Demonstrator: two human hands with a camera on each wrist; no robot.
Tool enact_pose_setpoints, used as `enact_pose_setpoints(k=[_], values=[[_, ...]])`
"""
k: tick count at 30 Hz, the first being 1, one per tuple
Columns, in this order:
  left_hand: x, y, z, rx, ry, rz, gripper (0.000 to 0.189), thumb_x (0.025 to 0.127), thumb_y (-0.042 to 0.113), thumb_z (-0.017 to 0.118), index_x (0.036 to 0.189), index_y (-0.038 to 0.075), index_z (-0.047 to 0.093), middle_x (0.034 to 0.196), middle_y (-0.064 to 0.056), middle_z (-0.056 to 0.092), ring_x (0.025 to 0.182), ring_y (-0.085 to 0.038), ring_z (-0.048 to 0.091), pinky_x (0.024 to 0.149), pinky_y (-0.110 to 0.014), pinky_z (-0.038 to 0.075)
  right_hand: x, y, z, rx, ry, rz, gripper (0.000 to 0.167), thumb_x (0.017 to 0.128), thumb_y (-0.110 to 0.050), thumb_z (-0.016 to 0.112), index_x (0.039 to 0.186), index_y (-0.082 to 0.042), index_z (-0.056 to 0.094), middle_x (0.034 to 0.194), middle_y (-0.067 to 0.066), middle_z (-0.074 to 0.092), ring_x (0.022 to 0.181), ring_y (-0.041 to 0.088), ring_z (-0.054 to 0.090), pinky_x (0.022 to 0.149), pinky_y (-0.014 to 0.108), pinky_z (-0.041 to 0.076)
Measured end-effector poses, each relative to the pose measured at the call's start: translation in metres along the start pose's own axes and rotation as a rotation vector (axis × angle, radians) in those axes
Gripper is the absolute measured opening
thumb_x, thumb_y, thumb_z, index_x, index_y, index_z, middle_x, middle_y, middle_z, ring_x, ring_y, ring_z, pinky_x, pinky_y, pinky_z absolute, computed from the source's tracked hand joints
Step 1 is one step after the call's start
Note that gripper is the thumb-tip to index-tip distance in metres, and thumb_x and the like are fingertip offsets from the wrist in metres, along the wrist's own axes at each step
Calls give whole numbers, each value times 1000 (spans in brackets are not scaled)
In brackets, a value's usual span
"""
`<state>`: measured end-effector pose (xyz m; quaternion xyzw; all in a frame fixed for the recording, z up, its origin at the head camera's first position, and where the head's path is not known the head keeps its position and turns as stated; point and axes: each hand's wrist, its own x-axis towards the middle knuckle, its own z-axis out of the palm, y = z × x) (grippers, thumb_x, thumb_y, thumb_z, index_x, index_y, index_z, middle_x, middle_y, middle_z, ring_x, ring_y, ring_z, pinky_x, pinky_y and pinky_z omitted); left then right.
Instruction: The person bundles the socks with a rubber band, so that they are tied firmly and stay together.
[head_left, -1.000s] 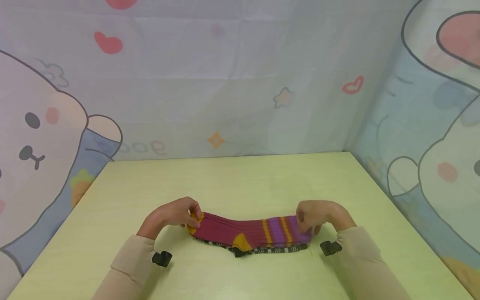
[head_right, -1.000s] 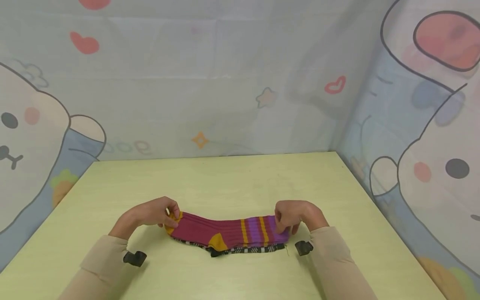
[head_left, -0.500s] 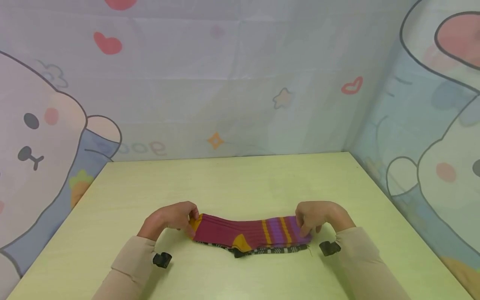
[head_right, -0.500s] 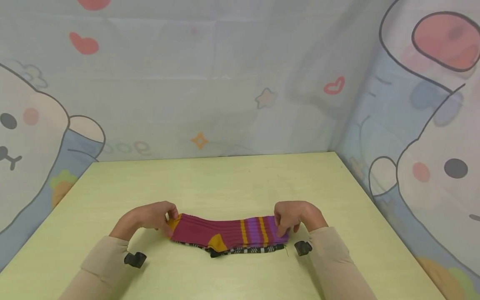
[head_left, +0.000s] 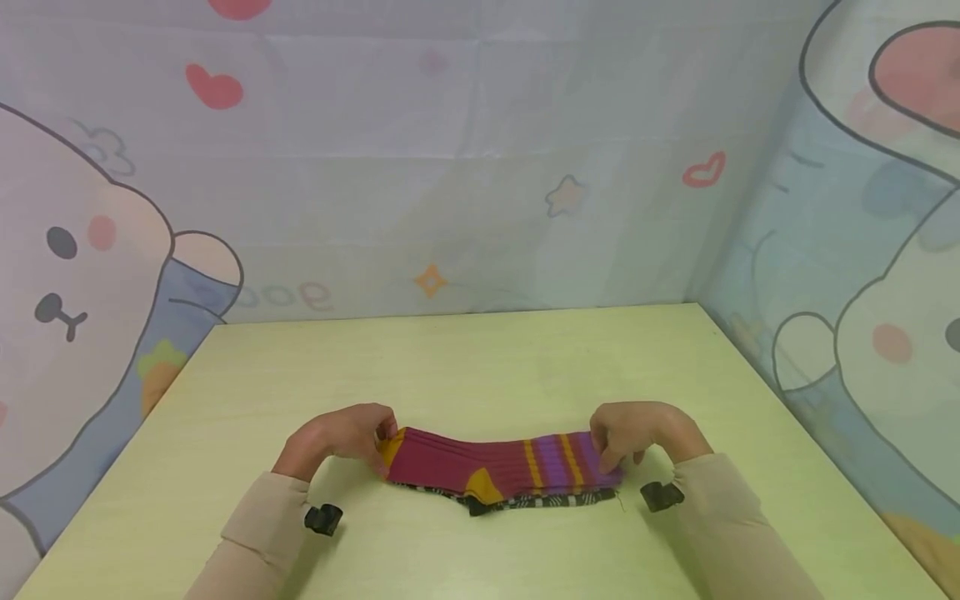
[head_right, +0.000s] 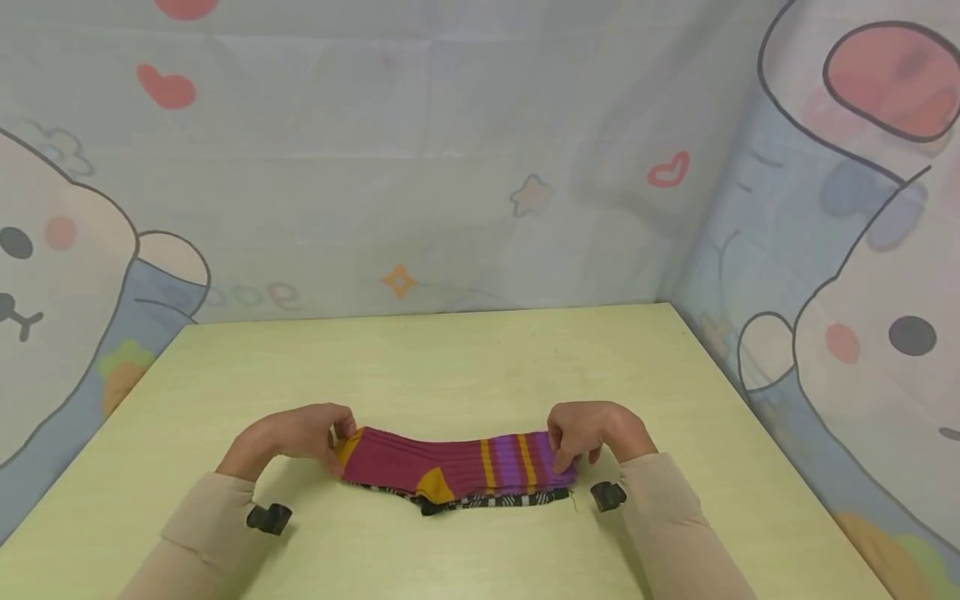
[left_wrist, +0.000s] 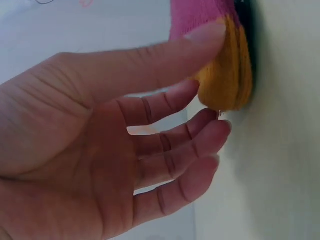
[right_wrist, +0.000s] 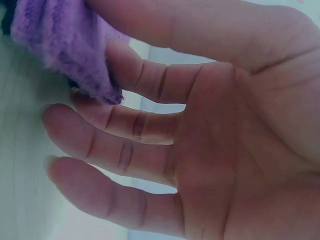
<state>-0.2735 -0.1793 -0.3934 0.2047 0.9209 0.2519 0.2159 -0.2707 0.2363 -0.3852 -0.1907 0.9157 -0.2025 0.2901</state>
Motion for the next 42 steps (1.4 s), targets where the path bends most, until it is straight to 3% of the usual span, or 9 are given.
enact_pose_setpoints(k=[4,8,13,22,29,37,42], values=[[-7,6,-4,19,22,34,44,73,13,90,104,7,59,102,-7,55,91,-24,54,75,-38,47,-3,-1,-3,6,16,-18,20,84,-12,80,90,-9,61,86,2,59,68,17,58,63,37,53],[-6,21,-5,59,45,120,39,84,18,83,112,6,59,110,-11,52,103,-31,54,83,-41,48,-12,-4,-10,20,64,-27,21,84,-19,78,89,-10,60,90,2,57,65,14,52,61,35,49],[4,45,0,69,111,198,33,91,19,75,116,4,60,111,-13,52,107,-37,54,87,-42,48,-24,-5,-17,10,120,-61,22,87,-25,75,90,-11,59,100,3,57,65,16,52,61,34,47],[29,88,17,66,174,297,29,94,19,71,119,8,60,114,-5,53,110,-30,56,91,-40,48,-37,12,-14,-97,183,-110,26,89,-29,74,100,-9,62,100,0,60,92,18,56,79,40,48],[44,114,34,71,161,402,22,100,13,62,121,5,59,119,-9,56,109,-31,58,93,-42,48,-50,31,-14,-75,223,-121,25,89,-27,74,99,-6,63,98,0,62,94,20,58,80,41,48],[59,142,49,127,115,421,20,102,10,57,121,6,60,122,-11,61,110,-23,59,92,-33,50,-68,58,-12,-36,245,-69,22,90,-25,73,98,-7,63,99,1,61,94,21,57,79,41,48],[69,161,58,159,86,448,22,102,7,55,123,6,61,124,-7,62,114,-20,58,95,-27,48,-78,70,-11,-8,262,-46,20,90,-22,72,96,-5,61,94,2,60,86,18,55,74,39,47]])
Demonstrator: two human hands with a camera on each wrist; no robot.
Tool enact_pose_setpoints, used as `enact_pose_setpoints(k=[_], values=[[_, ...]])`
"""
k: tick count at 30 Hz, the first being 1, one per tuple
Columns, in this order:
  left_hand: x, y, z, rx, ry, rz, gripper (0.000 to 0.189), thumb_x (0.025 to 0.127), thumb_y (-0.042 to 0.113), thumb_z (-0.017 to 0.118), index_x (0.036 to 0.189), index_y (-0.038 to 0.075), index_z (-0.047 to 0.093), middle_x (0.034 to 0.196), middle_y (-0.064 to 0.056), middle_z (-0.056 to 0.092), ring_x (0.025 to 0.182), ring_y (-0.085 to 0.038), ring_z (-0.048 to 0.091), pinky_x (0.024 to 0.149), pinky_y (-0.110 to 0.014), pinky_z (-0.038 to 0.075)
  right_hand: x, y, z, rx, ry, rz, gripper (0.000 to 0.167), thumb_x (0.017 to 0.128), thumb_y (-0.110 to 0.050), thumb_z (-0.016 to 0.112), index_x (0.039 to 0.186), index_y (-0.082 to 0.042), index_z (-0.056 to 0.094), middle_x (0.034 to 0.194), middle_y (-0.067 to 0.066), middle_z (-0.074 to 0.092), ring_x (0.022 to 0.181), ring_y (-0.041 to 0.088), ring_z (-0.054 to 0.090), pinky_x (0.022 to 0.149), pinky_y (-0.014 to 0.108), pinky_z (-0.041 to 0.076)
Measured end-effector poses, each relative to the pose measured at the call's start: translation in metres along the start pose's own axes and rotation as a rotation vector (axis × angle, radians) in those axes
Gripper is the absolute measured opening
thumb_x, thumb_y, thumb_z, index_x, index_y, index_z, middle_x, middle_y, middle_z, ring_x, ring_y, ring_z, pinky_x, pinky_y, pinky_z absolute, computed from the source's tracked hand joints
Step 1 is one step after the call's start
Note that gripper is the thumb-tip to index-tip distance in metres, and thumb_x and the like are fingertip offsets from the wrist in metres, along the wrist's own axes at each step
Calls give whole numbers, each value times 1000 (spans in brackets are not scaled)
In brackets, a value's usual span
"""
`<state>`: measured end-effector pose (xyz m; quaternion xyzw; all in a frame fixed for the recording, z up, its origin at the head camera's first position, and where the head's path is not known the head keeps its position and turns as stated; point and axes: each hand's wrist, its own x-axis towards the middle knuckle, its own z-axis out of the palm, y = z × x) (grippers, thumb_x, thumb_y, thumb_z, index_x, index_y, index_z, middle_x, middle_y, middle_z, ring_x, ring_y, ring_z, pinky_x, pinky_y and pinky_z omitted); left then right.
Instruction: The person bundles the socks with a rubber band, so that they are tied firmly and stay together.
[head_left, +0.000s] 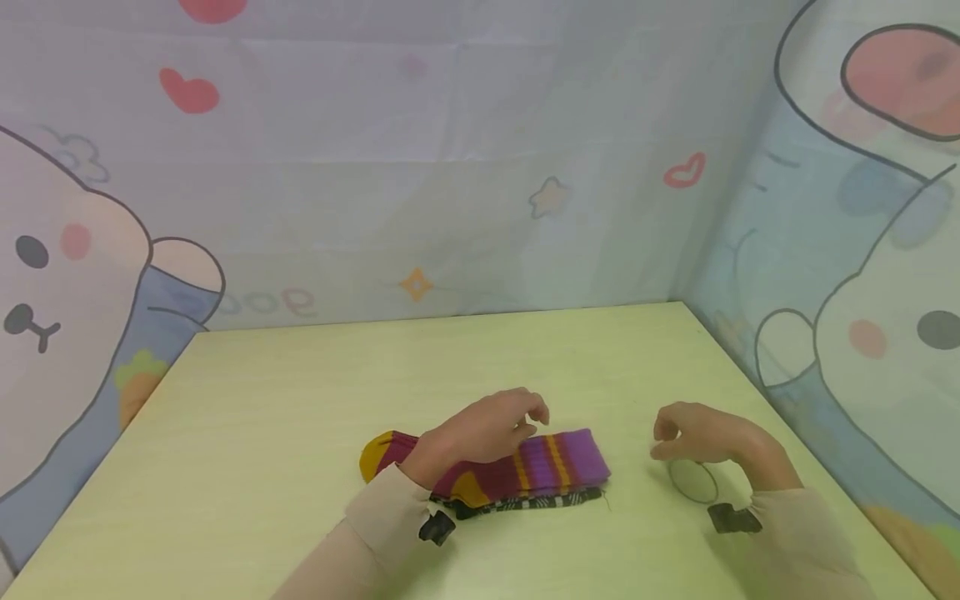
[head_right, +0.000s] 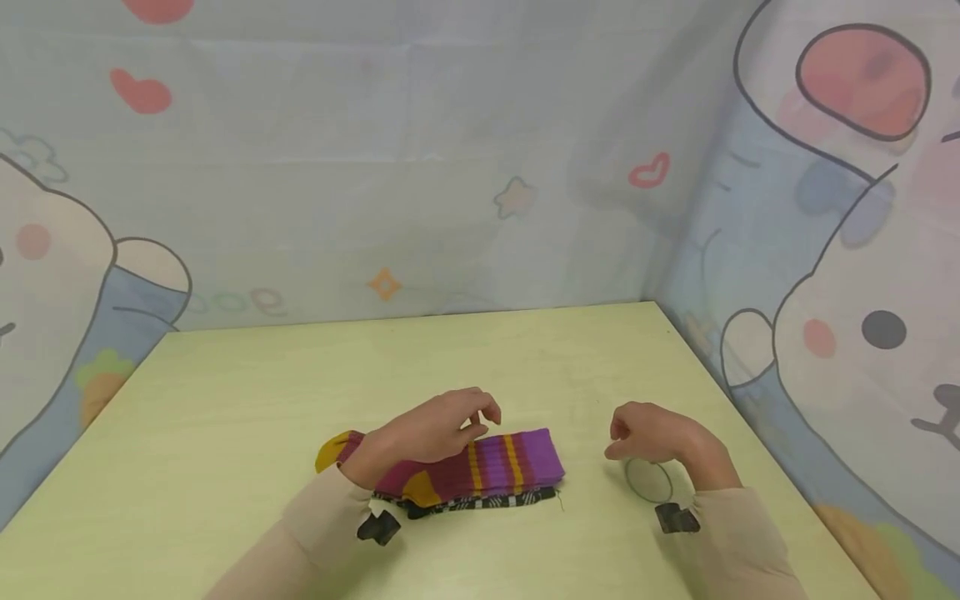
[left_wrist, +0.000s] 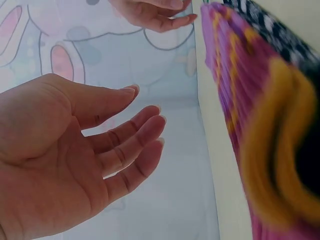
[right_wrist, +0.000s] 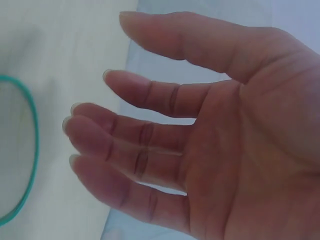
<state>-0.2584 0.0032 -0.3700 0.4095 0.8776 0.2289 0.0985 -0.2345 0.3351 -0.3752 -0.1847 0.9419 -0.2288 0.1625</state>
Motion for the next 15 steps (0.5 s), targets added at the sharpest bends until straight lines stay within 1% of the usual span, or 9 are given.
enact_pose_setpoints(k=[3,6,10,12,14,15], values=[[8,6,5,3,-18,14,24,102,6,55,124,7,61,125,-5,62,117,-19,57,97,-25,46,-3,6,2,38,1,21,19,89,-18,71,92,-4,59,87,2,56,77,17,52,67,36,46],[15,9,10,2,-42,17,28,100,3,58,127,9,61,127,-3,61,111,-17,59,93,-23,47,-5,10,5,72,3,59,19,88,-15,72,92,-2,59,85,4,55,73,18,51,63,35,45],[24,10,15,12,-68,-5,37,96,0,62,131,12,59,130,0,60,103,-12,60,88,-22,49,-6,15,5,55,11,115,27,84,-13,72,101,5,59,95,9,59,82,23,56,66,38,50],[28,11,17,37,-74,-10,40,95,-1,61,133,14,59,130,2,60,105,-12,59,90,-23,48,-6,17,4,52,12,139,32,83,-11,73,104,7,58,100,13,61,86,26,59,68,40,52],[32,14,18,56,-87,-34,44,94,-3,60,133,17,59,129,4,60,108,-11,57,90,-24,48,-7,18,4,50,9,163,35,80,-9,74,105,8,57,101,15,61,86,27,60,68,41,53],[35,15,19,71,-94,-36,46,93,-4,60,133,18,59,129,4,60,109,-11,56,90,-25,48,-7,19,4,47,8,173,35,79,-8,75,105,8,57,101,15,61,85,27,60,68,41,53]])
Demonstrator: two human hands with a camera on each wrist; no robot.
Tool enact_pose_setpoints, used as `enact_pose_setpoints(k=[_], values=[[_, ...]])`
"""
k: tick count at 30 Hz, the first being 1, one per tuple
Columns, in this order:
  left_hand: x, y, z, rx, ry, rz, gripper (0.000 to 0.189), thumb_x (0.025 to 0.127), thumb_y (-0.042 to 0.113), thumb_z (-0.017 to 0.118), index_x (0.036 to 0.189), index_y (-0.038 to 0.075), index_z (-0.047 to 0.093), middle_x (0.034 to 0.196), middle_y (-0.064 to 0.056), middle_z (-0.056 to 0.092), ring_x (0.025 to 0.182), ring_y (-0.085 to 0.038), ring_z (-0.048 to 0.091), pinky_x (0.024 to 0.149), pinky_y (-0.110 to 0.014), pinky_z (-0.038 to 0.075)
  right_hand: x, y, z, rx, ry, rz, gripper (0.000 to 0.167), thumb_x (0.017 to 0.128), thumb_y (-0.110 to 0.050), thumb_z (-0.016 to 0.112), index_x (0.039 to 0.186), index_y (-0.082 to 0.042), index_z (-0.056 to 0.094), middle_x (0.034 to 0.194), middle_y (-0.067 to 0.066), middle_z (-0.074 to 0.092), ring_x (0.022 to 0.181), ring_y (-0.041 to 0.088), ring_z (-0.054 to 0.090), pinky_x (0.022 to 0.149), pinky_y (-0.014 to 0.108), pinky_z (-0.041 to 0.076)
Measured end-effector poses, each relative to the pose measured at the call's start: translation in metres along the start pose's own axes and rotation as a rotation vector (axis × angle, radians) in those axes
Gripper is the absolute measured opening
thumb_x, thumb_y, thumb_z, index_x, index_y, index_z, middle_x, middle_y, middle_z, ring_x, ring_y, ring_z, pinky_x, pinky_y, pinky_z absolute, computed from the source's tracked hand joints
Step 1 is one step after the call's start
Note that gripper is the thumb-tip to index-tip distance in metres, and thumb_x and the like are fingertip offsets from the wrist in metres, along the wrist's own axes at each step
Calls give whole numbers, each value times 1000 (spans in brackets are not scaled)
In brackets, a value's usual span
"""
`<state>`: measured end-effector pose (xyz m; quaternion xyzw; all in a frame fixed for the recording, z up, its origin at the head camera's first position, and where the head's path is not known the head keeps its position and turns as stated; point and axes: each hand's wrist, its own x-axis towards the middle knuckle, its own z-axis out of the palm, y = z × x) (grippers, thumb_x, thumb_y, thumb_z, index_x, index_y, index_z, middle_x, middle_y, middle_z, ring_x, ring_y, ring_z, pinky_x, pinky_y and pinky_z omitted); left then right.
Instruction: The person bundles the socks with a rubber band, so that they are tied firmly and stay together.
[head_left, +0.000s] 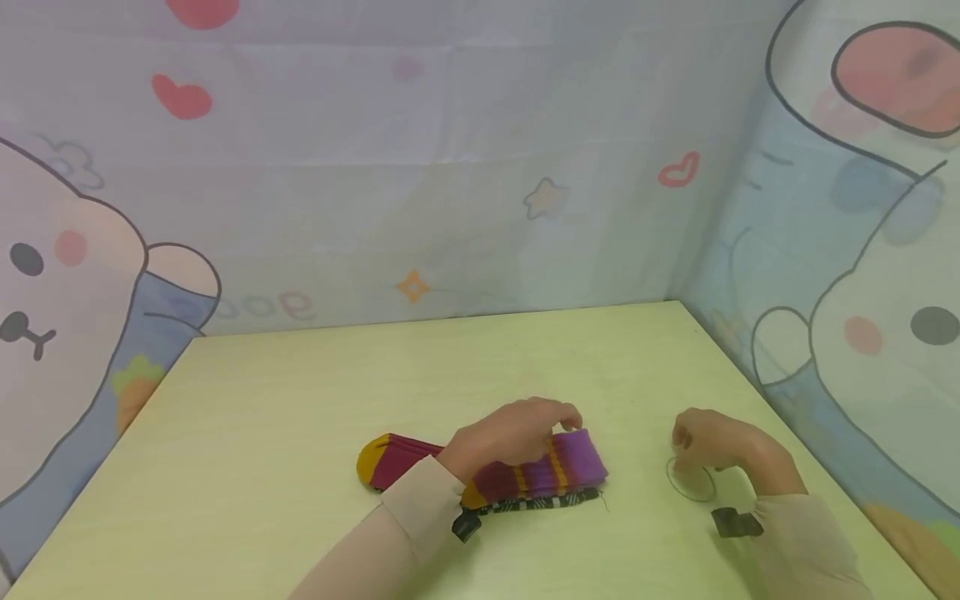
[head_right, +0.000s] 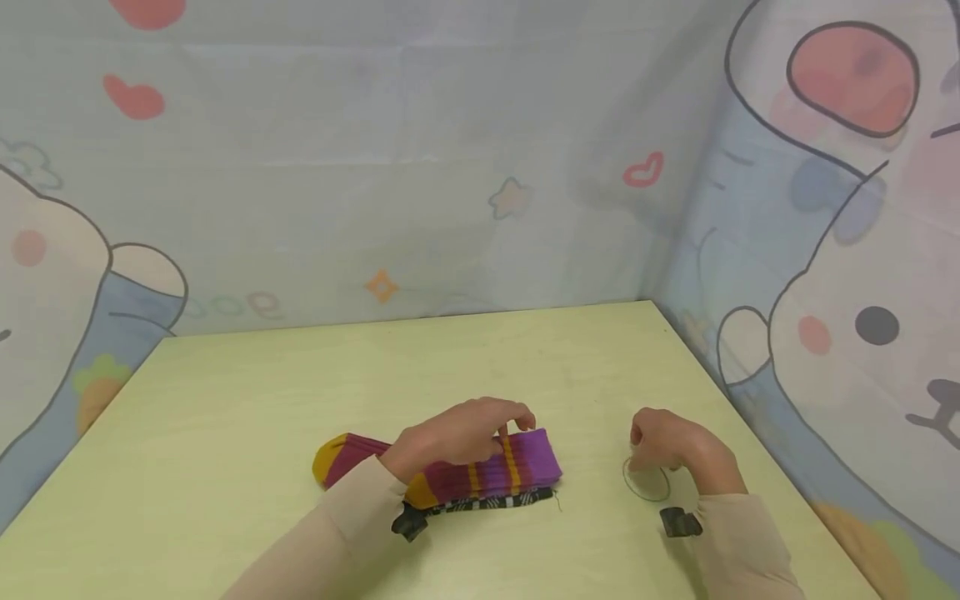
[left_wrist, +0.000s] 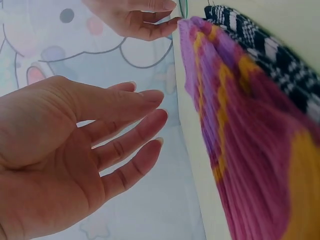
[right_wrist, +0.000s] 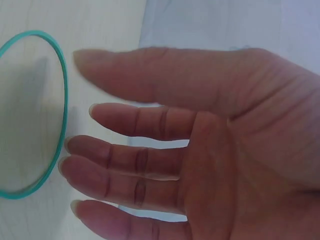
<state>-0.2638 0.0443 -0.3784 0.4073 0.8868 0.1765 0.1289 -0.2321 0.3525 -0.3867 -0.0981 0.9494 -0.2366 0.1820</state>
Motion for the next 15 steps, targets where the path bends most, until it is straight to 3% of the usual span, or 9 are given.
enact_pose_setpoints(k=[4,9,15], values=[[8,7,3,39,-29,2,49,92,-3,62,134,21,58,128,4,61,113,-10,54,91,-26,48,-1,3,0,-7,-1,37,38,73,-3,75,105,7,57,98,14,61,78,26,58,65,40,51],[16,9,8,103,-49,48,50,91,0,69,135,22,59,129,7,62,116,-8,55,94,-26,46,-2,6,0,-43,-4,60,35,70,5,75,102,6,58,93,11,60,72,25,54,62,38,49],[24,9,16,171,-82,19,56,89,-4,69,134,28,61,129,11,61,112,-7,55,92,-27,48,-2,6,0,-97,5,76,31,65,9,73,91,2,58,81,7,56,67,24,52,58,36,48]])
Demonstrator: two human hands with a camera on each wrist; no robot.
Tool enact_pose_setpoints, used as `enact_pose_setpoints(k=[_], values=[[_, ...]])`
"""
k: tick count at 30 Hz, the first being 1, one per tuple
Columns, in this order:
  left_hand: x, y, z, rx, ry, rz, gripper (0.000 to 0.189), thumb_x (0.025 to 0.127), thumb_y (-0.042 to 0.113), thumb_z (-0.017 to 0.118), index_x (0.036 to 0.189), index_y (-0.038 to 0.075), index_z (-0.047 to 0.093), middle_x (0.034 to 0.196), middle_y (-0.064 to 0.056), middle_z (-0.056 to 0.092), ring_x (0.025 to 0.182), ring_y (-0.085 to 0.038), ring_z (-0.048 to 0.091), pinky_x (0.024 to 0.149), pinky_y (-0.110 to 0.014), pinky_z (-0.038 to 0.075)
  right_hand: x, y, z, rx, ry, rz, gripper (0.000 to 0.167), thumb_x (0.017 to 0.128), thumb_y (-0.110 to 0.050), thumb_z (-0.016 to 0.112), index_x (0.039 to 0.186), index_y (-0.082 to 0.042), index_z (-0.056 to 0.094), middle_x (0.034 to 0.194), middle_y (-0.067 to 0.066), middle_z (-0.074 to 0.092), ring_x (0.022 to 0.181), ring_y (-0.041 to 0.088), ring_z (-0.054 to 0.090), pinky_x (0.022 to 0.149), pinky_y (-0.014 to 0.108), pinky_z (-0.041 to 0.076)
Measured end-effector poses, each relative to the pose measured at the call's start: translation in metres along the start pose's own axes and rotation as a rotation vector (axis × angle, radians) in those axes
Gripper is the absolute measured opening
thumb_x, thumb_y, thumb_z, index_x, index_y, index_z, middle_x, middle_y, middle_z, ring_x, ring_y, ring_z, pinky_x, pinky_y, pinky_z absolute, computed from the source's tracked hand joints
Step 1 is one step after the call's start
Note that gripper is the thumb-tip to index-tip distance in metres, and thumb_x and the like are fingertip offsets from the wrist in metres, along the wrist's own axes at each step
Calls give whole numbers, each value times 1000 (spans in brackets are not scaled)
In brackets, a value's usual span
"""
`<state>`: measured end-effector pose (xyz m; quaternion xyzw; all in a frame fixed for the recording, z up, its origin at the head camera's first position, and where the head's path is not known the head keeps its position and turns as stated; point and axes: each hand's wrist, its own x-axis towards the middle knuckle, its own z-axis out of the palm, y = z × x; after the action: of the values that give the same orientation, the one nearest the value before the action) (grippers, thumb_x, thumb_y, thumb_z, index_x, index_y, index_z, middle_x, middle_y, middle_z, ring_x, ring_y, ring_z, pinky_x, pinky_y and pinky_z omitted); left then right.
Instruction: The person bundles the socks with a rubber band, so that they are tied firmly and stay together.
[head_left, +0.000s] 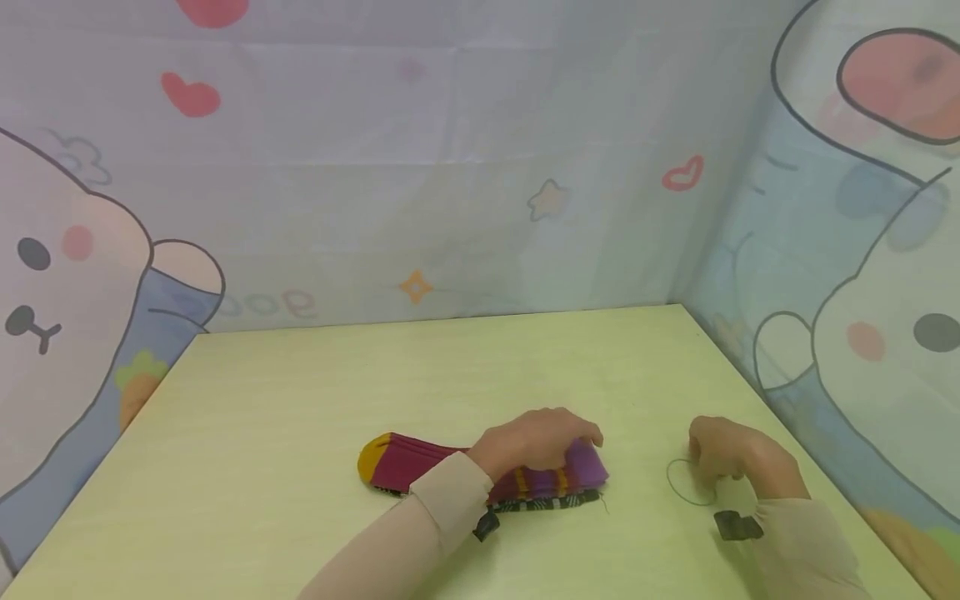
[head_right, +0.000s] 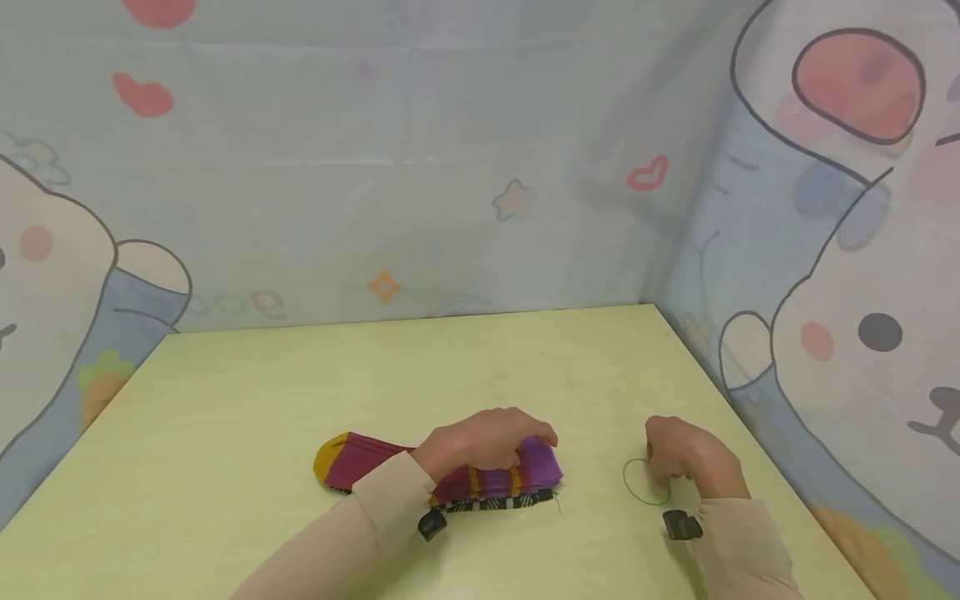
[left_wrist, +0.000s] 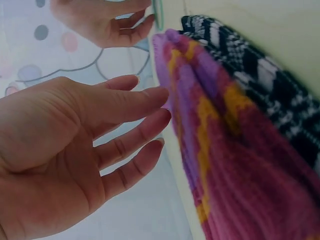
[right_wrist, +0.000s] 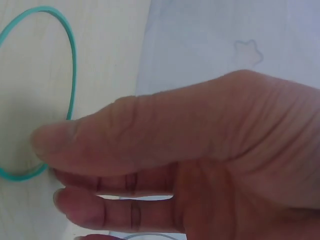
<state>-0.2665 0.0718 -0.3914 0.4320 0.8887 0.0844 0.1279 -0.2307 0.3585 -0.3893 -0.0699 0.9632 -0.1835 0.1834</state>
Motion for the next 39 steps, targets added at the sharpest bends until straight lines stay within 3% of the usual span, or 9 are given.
enact_pose_setpoints(k=[10,16,20,24,29,32,35,39], values=[[10,6,4,74,-33,25,57,91,-7,65,137,27,60,131,12,61,118,-6,52,94,-22,45,4,2,6,0,-19,-19,23,63,14,64,72,-6,67,58,2,54,53,14,45,49,25,38],[13,9,1,98,-101,29,57,92,-8,63,136,27,61,130,13,59,118,-5,50,95,-20,43,5,5,5,5,-7,-14,24,64,14,66,80,-2,71,64,6,59,55,17,49,50,27,41],[17,12,0,103,-133,25,54,91,-8,63,132,27,64,126,13,61,111,-4,52,92,-20,44,4,6,5,26,-9,-8,24,65,16,64,83,1,70,67,8,61,57,18,50,51,27,41],[22,16,2,130,-164,34,49,91,-7,65,127,27,66,121,13,60,105,-3,54,90,-20,45,3,5,4,39,-10,1,23,67,17,66,85,3,68,72,8,63,62,20,57,54,33,48],[25,21,5,211,-191,24,31,91,0,69,107,27,68,108,9,51,89,-7,52,78,-20,46,2,4,4,55,-7,27,26,69,15,70,91,4,63,76,9,63,67,23,61,60,39,54],[26,24,6,230,-192,-23,23,90,2,71,95,24,64,112,6,49,82,-8,51,70,-21,45,3,4,5,67,1,43,29,69,13,70,94,4,60,74,10,61,67,23,59,60,39,52],[28,26,6,248,-195,-57,21,89,4,72,91,22,61,116,6,49,79,-9,50,67,-23,45,4,5,5,80,8,56,33,69,12,70,99,5,58,75,10,59,68,24,58,61,39,51],[30,27,8,288,-207,-44,26,82,5,81,88,21,62,104,9,47,80,-8,49,67,-21,46,3,6,5,92,6,60,34,70,12,68,102,7,58,77,10,59,70,24,58,62,39,51]])
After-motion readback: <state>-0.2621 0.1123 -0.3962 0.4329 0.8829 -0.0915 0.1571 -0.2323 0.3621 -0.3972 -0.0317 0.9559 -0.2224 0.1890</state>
